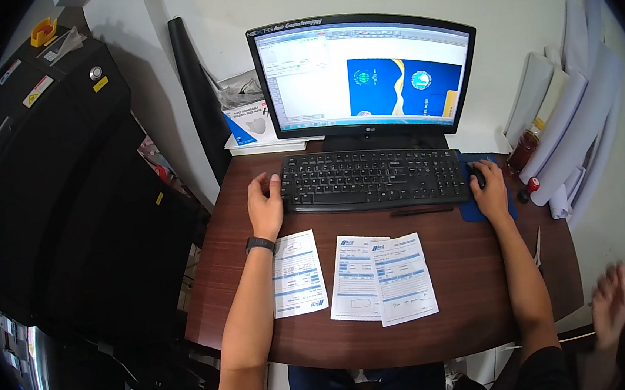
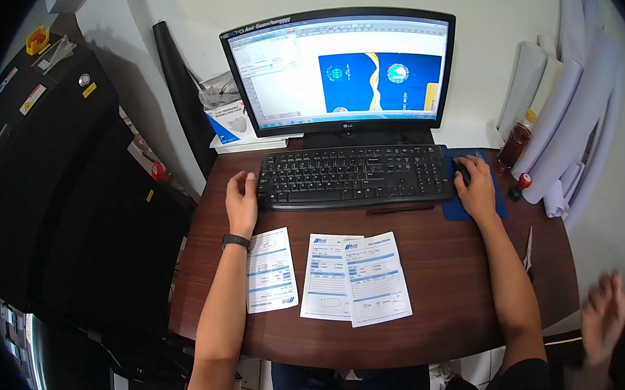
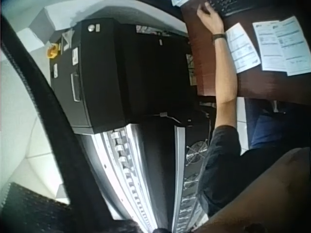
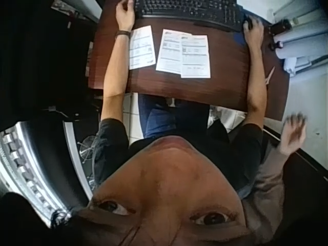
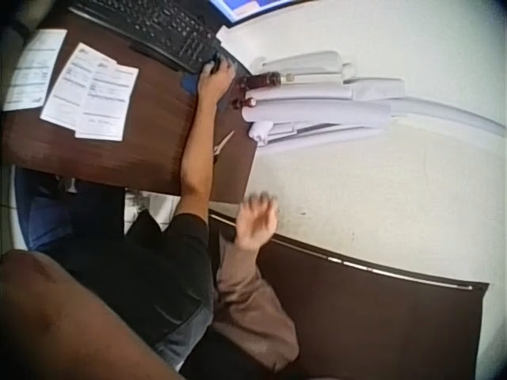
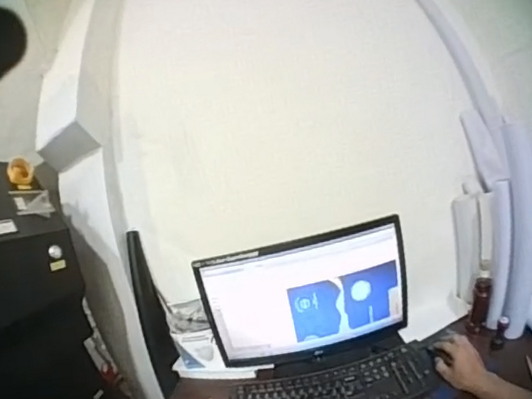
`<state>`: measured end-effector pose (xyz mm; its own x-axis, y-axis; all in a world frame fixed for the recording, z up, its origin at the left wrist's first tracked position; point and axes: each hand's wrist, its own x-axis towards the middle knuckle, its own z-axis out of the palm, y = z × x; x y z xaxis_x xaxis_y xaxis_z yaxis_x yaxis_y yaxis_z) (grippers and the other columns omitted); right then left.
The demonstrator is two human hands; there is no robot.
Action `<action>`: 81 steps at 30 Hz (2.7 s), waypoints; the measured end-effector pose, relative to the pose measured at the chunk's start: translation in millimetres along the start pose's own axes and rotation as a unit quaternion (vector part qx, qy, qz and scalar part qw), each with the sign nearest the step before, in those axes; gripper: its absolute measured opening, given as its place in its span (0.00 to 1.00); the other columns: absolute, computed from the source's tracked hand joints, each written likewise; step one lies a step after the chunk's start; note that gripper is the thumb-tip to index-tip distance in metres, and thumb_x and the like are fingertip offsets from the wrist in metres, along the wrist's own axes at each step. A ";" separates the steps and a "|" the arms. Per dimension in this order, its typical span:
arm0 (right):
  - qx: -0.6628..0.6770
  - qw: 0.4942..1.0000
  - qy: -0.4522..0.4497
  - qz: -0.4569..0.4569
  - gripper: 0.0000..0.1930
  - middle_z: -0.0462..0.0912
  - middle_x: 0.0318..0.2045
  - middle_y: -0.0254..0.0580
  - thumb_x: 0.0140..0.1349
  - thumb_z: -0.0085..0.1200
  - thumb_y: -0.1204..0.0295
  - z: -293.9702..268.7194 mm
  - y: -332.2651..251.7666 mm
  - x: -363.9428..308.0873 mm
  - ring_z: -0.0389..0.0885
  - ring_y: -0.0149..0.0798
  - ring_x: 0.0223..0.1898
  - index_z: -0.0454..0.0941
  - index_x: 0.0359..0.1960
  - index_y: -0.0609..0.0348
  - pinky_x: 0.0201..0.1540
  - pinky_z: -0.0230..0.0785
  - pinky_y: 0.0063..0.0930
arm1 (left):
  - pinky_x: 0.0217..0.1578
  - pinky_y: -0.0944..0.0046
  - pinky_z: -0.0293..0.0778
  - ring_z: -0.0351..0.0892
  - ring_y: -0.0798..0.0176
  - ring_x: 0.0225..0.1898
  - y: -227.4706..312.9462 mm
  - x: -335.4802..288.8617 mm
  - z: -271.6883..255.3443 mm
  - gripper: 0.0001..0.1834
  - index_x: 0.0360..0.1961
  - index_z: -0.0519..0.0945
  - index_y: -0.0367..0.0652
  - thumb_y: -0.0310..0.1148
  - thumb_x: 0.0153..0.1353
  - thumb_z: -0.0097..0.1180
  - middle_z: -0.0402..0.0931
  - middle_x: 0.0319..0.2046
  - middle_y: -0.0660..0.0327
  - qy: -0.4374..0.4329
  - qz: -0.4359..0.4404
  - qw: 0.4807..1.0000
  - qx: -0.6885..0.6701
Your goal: Use computer software and physical documents to process or design print orders.
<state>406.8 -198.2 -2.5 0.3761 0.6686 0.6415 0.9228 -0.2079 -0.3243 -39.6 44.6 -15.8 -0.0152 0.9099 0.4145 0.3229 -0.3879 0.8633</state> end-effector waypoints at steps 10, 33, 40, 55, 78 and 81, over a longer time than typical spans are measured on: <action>-0.002 1.000 0.007 -0.030 0.18 0.78 0.58 0.53 0.64 0.59 0.74 6.0 10.3 -0.3 0.75 0.56 0.61 0.80 0.56 0.60 0.65 0.67 0.43 | 0.56 0.56 0.74 0.81 0.50 0.55 -3.5 5.2 0.8 0.27 0.58 0.77 0.31 0.47 0.72 0.56 0.81 0.53 0.47 -0.022 -0.024 0.999 0.003; 0.278 0.743 -0.539 -0.282 0.42 0.60 0.73 0.57 0.66 0.62 0.53 -53.3 -248.2 -79.8 0.62 0.55 0.72 0.58 0.75 0.62 0.73 0.59 0.44 | 0.58 0.52 0.72 0.76 0.43 0.58 -17.0 40.3 -46.4 0.27 0.57 0.78 0.36 0.50 0.71 0.54 0.78 0.54 0.47 -0.010 0.128 0.979 0.158; 0.181 0.754 -0.492 -0.397 0.52 0.44 0.79 0.60 0.67 0.53 0.40 32.5 -332.8 -93.8 0.39 0.54 0.81 0.49 0.76 0.73 0.81 0.42 0.43 | 0.59 0.50 0.71 0.77 0.41 0.57 -39.9 63.6 -60.8 0.29 0.55 0.79 0.33 0.52 0.72 0.53 0.78 0.54 0.44 0.030 0.088 0.982 0.164; 0.121 0.735 -0.512 -0.428 0.62 0.49 0.78 0.63 0.54 0.60 0.30 37.6 -308.6 -95.8 0.47 0.56 0.80 0.52 0.76 0.70 0.81 0.41 0.44 | 0.51 0.48 0.75 0.81 0.40 0.48 -81.6 111.9 -81.5 0.24 0.45 0.84 0.36 0.50 0.69 0.55 0.83 0.43 0.48 0.136 0.144 0.929 0.313; 0.070 0.955 -0.202 -0.206 0.19 0.68 0.69 0.55 0.70 0.51 0.80 -113.0 -85.4 -36.2 0.75 0.49 0.66 0.77 0.62 0.61 0.69 0.66 0.39 | 0.34 0.64 0.74 0.81 0.66 0.31 -114.3 135.2 -71.1 0.23 0.39 0.85 0.37 0.50 0.69 0.59 0.84 0.31 0.60 0.097 -0.112 0.986 -0.082; -0.014 1.000 -0.016 0.013 0.18 0.77 0.59 0.54 0.66 0.56 0.71 -3.0 -0.3 0.0 0.74 0.56 0.61 0.80 0.55 0.64 0.66 0.66 0.43 | 0.36 0.63 0.74 0.80 0.65 0.30 -106.0 124.4 -61.9 0.22 0.34 0.85 0.36 0.48 0.68 0.62 0.84 0.27 0.60 0.094 -0.079 0.992 -0.035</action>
<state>406.8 -200.2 -0.4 0.3982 0.6853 0.6098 0.9145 -0.2451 -0.3218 -134.3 189.9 -37.9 -0.2385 0.9193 0.3130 0.2364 -0.2576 0.9369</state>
